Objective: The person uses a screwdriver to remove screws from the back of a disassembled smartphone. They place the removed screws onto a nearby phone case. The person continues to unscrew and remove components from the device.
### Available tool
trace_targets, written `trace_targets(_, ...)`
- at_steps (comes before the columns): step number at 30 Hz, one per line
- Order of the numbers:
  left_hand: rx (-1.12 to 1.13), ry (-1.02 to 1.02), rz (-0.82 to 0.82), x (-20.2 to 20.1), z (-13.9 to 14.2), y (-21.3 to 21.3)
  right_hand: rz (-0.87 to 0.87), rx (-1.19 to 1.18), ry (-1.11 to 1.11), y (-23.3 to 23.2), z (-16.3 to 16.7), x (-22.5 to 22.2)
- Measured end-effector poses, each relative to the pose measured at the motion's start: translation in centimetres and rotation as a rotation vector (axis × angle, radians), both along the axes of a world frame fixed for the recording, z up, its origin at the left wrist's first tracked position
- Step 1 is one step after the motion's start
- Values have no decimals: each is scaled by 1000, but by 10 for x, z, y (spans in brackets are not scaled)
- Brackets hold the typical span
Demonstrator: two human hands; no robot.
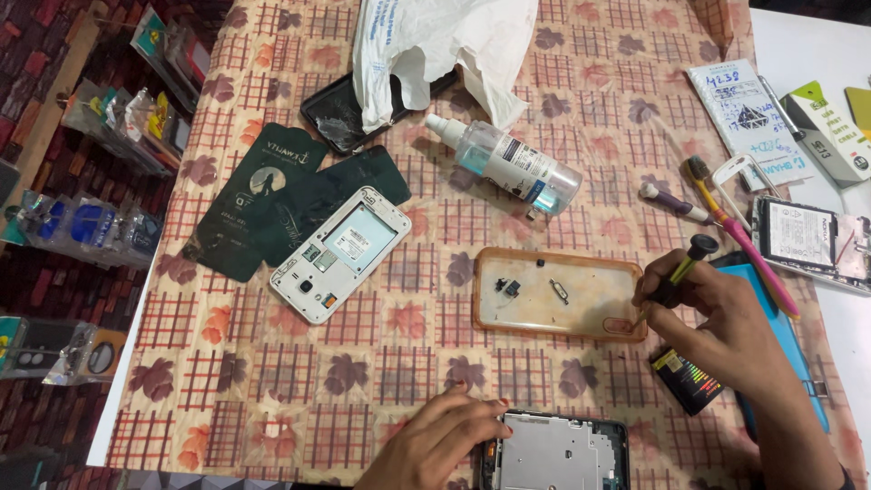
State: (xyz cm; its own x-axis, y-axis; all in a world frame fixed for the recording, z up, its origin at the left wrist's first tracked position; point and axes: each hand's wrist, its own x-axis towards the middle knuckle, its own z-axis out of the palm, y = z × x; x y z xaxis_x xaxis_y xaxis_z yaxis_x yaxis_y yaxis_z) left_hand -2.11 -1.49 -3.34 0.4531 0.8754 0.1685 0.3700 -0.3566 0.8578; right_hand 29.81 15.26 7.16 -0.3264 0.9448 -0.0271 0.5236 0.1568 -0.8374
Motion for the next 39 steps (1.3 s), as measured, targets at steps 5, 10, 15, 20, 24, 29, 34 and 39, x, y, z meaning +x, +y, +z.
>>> trace_targets(5,5,-17,7,-2,5,1,25,9,0,2,-3,0)
trace_targets(10,5,-45,-8,-2,6,2,18,20,65,2,-7,3)
trace_targets(15,6,-27,-26,-2,6,4,1,30,130,0,-8,6)
trace_targets(20,-20,-23,-63,-7,13,6,25,-71,415,-10,-6,-1)
trace_targets(24,7,-20,-39,-6,22,9,134,-169,561,-24,-11,-22)
trace_targets(29,-19,-56,5,-4,35,11,172,-389,449,-40,-26,-52)
trace_targets(34,33,-38,13,-5,42,14,200,-443,419,-50,-37,-65)
trace_targets(39,8,-25,21,-7,46,15,237,-379,415,-50,-44,-72)
